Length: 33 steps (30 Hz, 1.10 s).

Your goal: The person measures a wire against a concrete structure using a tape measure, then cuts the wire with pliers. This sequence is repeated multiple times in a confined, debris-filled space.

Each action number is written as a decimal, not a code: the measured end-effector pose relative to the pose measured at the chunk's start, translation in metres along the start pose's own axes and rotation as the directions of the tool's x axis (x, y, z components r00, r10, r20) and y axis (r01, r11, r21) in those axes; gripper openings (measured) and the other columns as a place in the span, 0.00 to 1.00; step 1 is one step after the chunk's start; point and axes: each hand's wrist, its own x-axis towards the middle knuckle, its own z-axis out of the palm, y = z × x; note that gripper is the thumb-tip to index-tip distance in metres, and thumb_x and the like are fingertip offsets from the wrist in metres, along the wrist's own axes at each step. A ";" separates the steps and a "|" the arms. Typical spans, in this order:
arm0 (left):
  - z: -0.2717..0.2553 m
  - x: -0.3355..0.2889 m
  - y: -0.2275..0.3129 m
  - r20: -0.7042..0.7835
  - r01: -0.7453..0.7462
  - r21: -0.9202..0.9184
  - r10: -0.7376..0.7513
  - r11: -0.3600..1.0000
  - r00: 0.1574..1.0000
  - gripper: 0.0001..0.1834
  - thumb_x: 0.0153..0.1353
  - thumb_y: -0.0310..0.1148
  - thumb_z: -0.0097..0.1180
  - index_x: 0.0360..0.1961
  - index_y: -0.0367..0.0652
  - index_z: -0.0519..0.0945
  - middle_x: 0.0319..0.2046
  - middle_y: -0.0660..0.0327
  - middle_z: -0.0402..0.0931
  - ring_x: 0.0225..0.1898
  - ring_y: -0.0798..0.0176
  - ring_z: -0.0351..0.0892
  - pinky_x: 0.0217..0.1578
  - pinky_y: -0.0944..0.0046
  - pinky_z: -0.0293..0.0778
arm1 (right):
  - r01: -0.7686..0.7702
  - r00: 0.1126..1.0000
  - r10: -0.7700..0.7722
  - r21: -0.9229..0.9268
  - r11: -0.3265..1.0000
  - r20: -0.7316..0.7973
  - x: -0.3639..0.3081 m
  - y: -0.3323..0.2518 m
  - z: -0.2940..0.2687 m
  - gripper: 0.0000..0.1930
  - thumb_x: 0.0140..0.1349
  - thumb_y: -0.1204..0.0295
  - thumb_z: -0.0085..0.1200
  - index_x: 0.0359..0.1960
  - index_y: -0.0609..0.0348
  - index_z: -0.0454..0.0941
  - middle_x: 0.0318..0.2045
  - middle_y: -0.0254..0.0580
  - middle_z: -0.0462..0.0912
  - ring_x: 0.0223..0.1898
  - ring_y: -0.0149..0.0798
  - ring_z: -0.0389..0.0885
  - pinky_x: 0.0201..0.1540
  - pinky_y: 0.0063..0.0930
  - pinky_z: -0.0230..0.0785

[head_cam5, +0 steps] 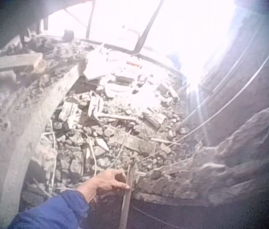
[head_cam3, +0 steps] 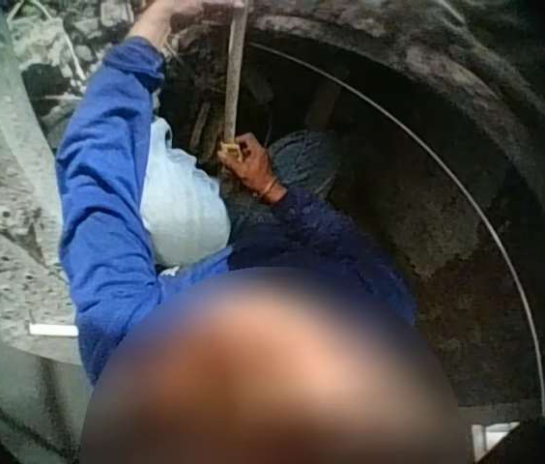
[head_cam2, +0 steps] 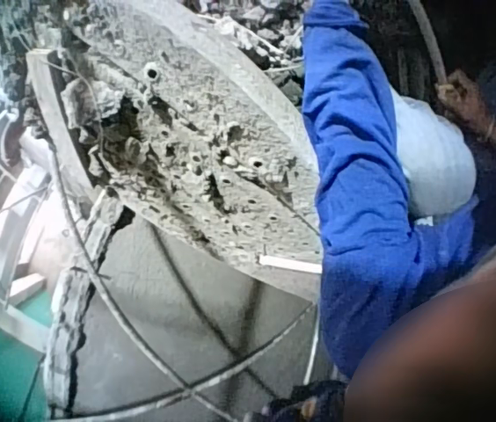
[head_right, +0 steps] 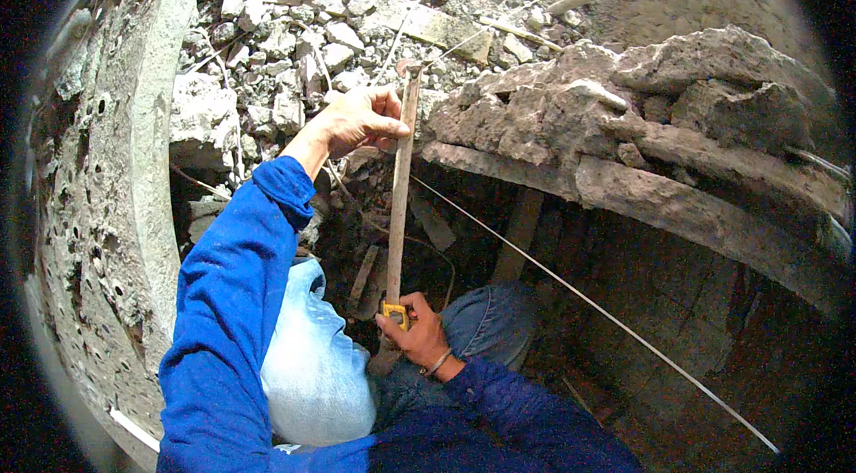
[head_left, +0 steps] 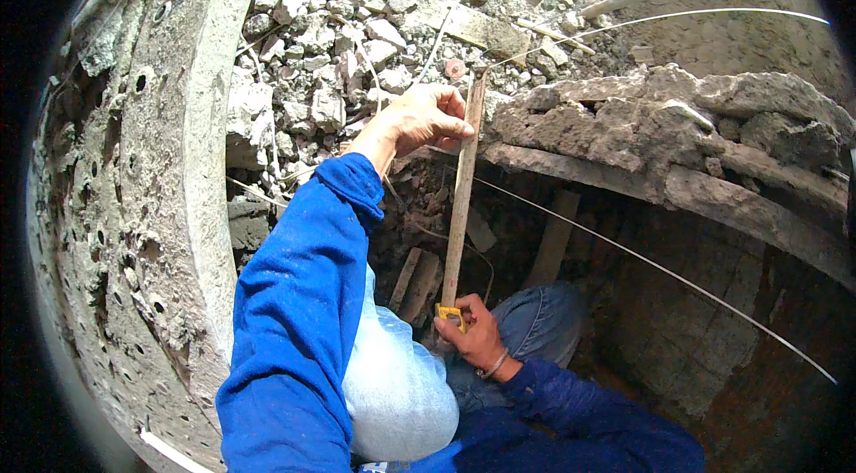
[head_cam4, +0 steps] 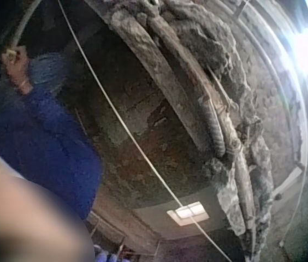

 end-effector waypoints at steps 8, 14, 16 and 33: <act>0.000 -0.001 0.001 0.000 0.006 0.023 -0.006 1.000 1.000 0.10 0.48 0.25 0.66 0.27 0.41 0.74 0.26 0.63 0.76 0.26 0.69 0.75 0.27 0.70 0.74 | 0.058 0.998 -0.058 -0.016 0.998 -0.020 0.000 0.007 0.002 0.22 0.49 0.56 0.65 0.36 0.58 0.72 0.26 0.42 0.79 0.27 0.35 0.79 0.31 0.29 0.71; 0.003 -0.001 0.004 -0.013 -0.004 0.078 0.005 0.997 1.000 0.11 0.49 0.28 0.66 0.27 0.42 0.73 0.24 0.65 0.75 0.23 0.72 0.73 0.25 0.71 0.70 | 0.042 0.999 -0.042 -0.021 0.999 -0.005 -0.001 0.004 0.001 0.21 0.49 0.56 0.65 0.36 0.57 0.72 0.26 0.42 0.79 0.28 0.35 0.80 0.32 0.29 0.72; 0.003 -0.001 0.004 -0.009 -0.013 0.098 0.014 0.995 1.000 0.11 0.49 0.28 0.66 0.28 0.42 0.73 0.23 0.65 0.75 0.22 0.72 0.73 0.24 0.71 0.69 | -0.010 1.000 0.009 0.020 1.000 0.023 -0.001 0.002 0.000 0.21 0.50 0.56 0.65 0.36 0.58 0.72 0.26 0.42 0.80 0.29 0.35 0.80 0.32 0.29 0.72; 0.004 0.000 0.003 -0.029 0.006 0.054 -0.004 0.999 1.000 0.12 0.49 0.27 0.67 0.26 0.43 0.72 0.21 0.66 0.74 0.20 0.72 0.71 0.21 0.72 0.67 | 0.053 0.998 -0.054 0.022 0.998 0.035 0.002 -0.001 -0.001 0.20 0.52 0.61 0.64 0.38 0.60 0.70 0.28 0.43 0.80 0.28 0.32 0.80 0.32 0.26 0.73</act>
